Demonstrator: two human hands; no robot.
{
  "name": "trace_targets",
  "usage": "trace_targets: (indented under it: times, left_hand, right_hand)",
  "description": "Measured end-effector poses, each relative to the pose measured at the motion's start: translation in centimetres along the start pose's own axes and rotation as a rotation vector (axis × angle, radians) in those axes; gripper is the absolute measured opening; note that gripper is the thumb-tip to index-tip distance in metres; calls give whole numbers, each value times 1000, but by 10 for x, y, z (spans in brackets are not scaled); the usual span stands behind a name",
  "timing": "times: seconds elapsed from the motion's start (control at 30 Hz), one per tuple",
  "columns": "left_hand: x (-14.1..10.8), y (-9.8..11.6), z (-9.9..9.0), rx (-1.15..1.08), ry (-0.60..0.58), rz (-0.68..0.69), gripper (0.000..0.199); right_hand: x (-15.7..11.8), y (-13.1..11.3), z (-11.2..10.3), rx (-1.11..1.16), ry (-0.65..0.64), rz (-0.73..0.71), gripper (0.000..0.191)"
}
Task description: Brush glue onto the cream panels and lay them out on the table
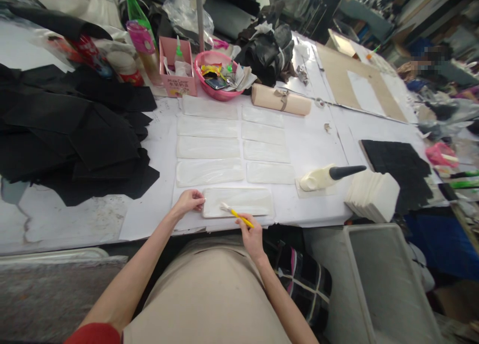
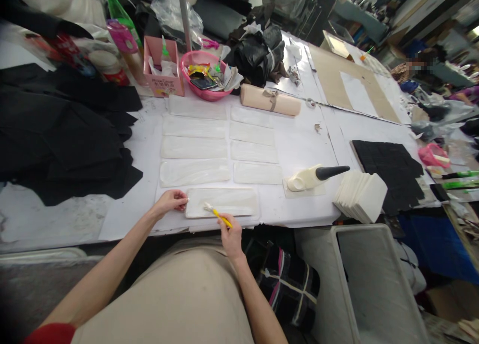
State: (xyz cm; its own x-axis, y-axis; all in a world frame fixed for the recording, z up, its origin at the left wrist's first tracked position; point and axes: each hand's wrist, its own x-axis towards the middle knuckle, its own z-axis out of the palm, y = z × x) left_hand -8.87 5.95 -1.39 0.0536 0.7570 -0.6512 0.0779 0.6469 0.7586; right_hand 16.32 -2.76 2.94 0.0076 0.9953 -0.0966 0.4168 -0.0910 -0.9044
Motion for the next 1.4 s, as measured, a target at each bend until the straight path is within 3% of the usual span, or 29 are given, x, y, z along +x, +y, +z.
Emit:
trace_targets:
  times: [0.13, 0.23, 0.3, 0.37, 0.5, 0.57, 0.63, 0.7, 0.83, 0.97, 1.07, 1.23, 1.33, 1.4]
  left_hand:
    - [-1, 2, 0, 9, -10, 4, 34]
    - [-2, 2, 0, 10, -10, 12, 34]
    - [-3, 2, 0, 18, -7, 9, 34]
    - [-3, 3, 0, 33, -6, 5, 35]
    - [-3, 3, 1, 50, 4, 3, 37]
    - [-3, 3, 1, 59, 8, -8, 38]
    - [-2, 3, 1, 70, 8, -17, 39]
    - [-2, 3, 1, 81, 8, -17, 39]
    - [-2, 4, 1, 92, 14, -11, 38]
    - [-2, 5, 1, 94, 6, -14, 39]
    - [-2, 5, 1, 102, 15, -18, 40]
    - [-4, 2, 3, 80, 52, -17, 41]
    - [-5, 1, 5, 61, 65, -19, 41]
    - [-6, 2, 5, 53, 66, -15, 40]
  right_hand:
    - [2, 26, -33, 62, 323, 164, 32]
    - [3, 35, -58, -61, 531, 179, 36]
    - [3, 29, -64, -175, 583, 143, 36]
    - [3, 14, -53, -200, 526, 84, 33]
    - [10, -21, 1, 25, 226, 48, 27]
    - [15, -26, 23, 110, 106, 52, 26]
    - [19, -18, 29, 146, 86, 64, 26]
    - [20, -2, 17, 132, 174, 91, 29]
    - [18, 32, -39, 4, 456, 140, 35]
    - [22, 45, -82, -251, 559, 72, 36]
    - [26, 43, -93, -422, 468, -69, 32]
    - [5, 37, -96, -710, 149, -176, 26]
    - [-14, 31, -100, -682, 106, -158, 24]
    - [-19, 27, -102, -606, 150, -129, 24]
